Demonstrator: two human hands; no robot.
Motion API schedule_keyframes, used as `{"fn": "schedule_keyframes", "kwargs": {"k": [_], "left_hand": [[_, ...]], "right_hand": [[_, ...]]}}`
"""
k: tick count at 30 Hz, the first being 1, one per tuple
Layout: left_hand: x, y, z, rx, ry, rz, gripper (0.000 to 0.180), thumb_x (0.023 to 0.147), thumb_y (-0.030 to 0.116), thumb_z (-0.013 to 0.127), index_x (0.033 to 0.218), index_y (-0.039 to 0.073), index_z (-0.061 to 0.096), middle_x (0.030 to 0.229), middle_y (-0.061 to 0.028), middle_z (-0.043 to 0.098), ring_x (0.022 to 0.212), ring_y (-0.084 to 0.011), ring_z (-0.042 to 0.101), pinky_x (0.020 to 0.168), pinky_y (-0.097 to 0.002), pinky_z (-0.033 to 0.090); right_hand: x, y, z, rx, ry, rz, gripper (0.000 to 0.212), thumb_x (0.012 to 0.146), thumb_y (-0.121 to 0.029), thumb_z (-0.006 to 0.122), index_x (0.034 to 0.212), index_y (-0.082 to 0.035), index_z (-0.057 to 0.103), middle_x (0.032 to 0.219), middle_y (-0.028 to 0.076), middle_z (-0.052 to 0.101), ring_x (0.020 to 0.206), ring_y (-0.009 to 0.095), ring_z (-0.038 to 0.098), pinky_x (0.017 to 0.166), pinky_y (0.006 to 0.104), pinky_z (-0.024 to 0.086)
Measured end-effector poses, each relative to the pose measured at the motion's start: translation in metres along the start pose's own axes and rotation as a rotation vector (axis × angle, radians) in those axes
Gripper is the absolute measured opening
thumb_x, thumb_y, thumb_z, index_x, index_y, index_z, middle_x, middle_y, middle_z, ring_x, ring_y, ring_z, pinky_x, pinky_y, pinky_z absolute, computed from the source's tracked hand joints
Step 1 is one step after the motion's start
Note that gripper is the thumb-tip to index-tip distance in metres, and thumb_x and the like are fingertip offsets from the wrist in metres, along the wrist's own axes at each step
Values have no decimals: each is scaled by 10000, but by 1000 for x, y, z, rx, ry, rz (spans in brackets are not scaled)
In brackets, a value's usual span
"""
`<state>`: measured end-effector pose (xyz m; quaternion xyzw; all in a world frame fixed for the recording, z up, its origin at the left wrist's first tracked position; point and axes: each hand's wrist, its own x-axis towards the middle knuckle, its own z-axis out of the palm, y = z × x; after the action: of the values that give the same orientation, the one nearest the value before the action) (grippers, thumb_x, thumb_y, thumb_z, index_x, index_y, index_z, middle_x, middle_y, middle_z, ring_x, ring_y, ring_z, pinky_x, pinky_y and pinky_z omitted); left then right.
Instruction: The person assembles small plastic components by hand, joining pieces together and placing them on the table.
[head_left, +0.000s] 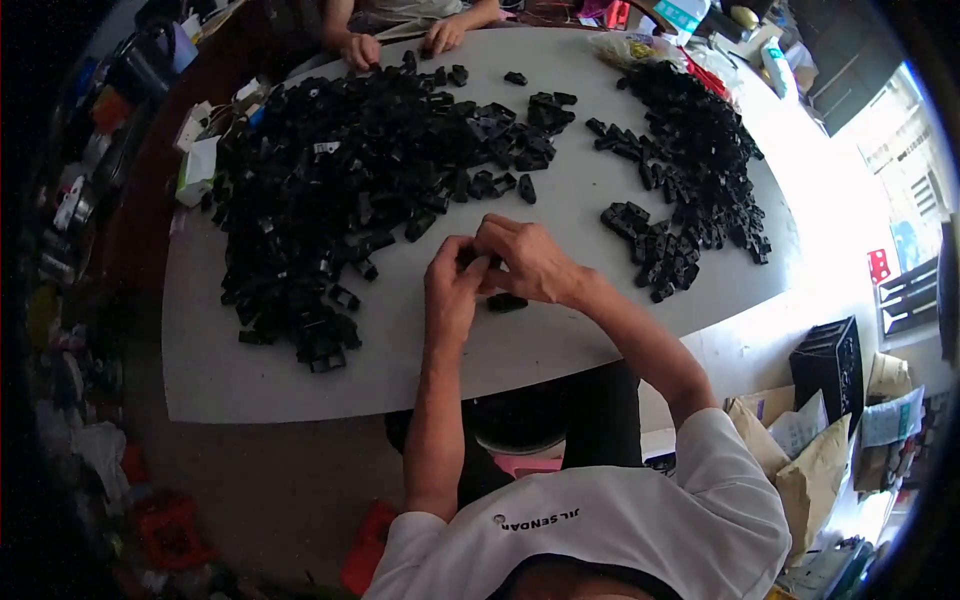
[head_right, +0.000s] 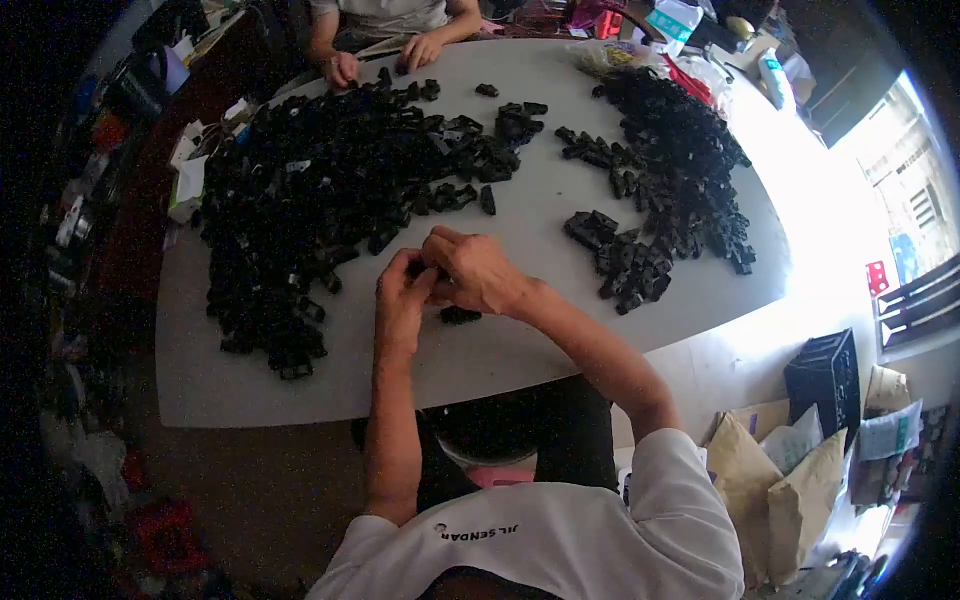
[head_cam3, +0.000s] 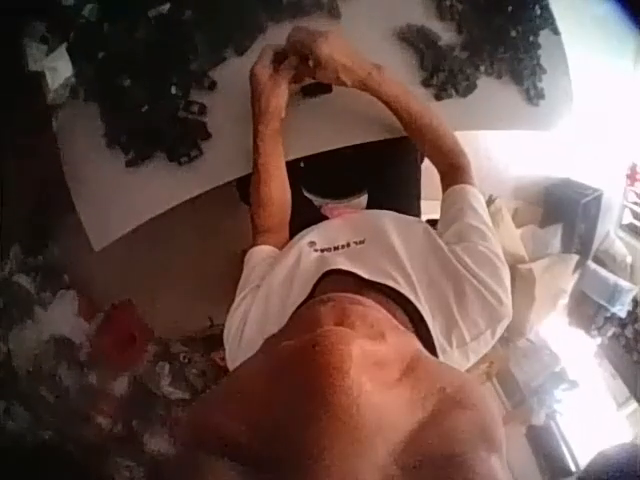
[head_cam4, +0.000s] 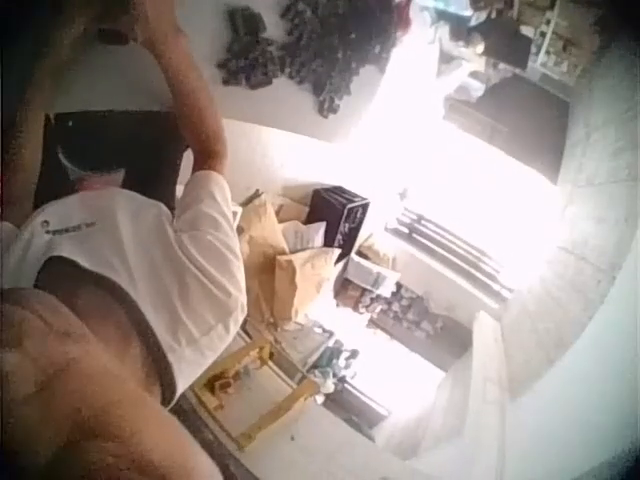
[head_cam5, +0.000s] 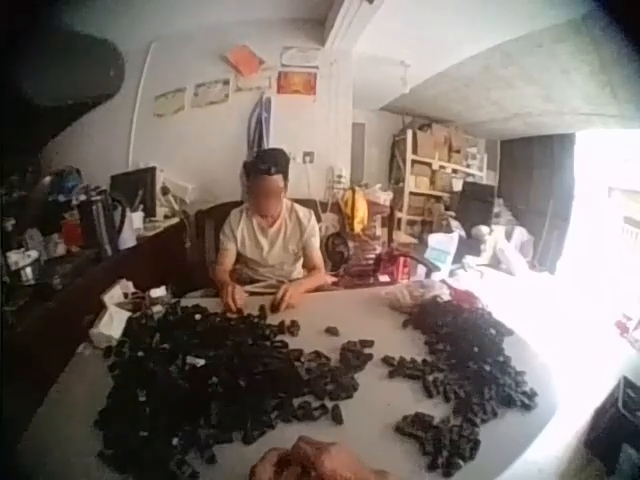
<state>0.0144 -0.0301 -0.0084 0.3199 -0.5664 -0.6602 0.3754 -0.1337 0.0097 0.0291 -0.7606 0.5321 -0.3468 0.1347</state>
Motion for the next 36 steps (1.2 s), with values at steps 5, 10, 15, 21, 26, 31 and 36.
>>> {"fn": "schedule_keyframes", "kwargs": {"k": [5, 10, 15, 21, 26, 31, 36], "left_hand": [[-5, 12, 7, 6, 130, -8, 176, 870, 3, 552, 1042, -21, 525, 911, -94, 584, 758, -145, 614, 702, -283, 525], [-9, 6, 10, 37, 49, -28, 182, 853, -33, 552, 1033, -18, 532, 913, -95, 589, 752, -143, 617, 685, -268, 528], [-11, 14, 13, 204, 11, 0, 176, 845, -21, 544, 1015, 10, 575, 866, -77, 594, 714, -139, 616, 660, -270, 523], [-10, 15, 15, 168, 15, -37, 200, 846, -31, 539, 1036, 9, 586, 869, -85, 608, 724, -130, 623, 670, -275, 535], [-8, 7, 10, 136, 53, -64, 211, 858, -36, 524, 1056, 7, 582, 889, -102, 612, 763, -154, 643, 702, -274, 550], [-7, 6, 12, 191, 37, -66, 217, 859, -39, 530, 1066, 5, 579, 913, -88, 605, 783, -156, 642, 728, -290, 553], [-6, 0, 6, 175, 43, -42, 222, 864, -28, 538, 1084, -5, 556, 935, -78, 589, 801, -155, 629, 745, -289, 546]], "right_hand": [[2, 53, -21, -201, 78, -33, 185, 679, 35, 579, 854, -24, 592, 899, 122, 538, 861, 311, 571, 687, 384, 482], [-4, 100, -9, -483, 133, -33, 243, 670, 38, 548, 898, -27, 602, 1010, 131, 515, 978, 329, 541, 766, 396, 488], [-10, 107, -7, -460, 120, 6, 196, 690, 11, 590, 884, -16, 591, 1083, 165, 494, 941, 354, 568, 759, 412, 501], [-16, 103, -8, -439, 138, 65, 168, 749, -62, 568, 912, -30, 583, 1020, 189, 488, 944, 356, 555, 741, 420, 487], [-17, 97, 3, -428, 193, 131, 196, 787, -62, 536, 968, 5, 500, 973, 186, 497, 894, 363, 576, 717, 425, 499], [-23, 91, 10, -446, 209, 108, 200, 776, -48, 523, 958, 13, 467, 963, 190, 499, 858, 365, 583, 704, 427, 500], [-21, 81, 7, -40, 233, 218, 274, 767, -15, 586, 1038, -33, 545, 999, 154, 511, 847, 327, 592, 682, 413, 498]]}}
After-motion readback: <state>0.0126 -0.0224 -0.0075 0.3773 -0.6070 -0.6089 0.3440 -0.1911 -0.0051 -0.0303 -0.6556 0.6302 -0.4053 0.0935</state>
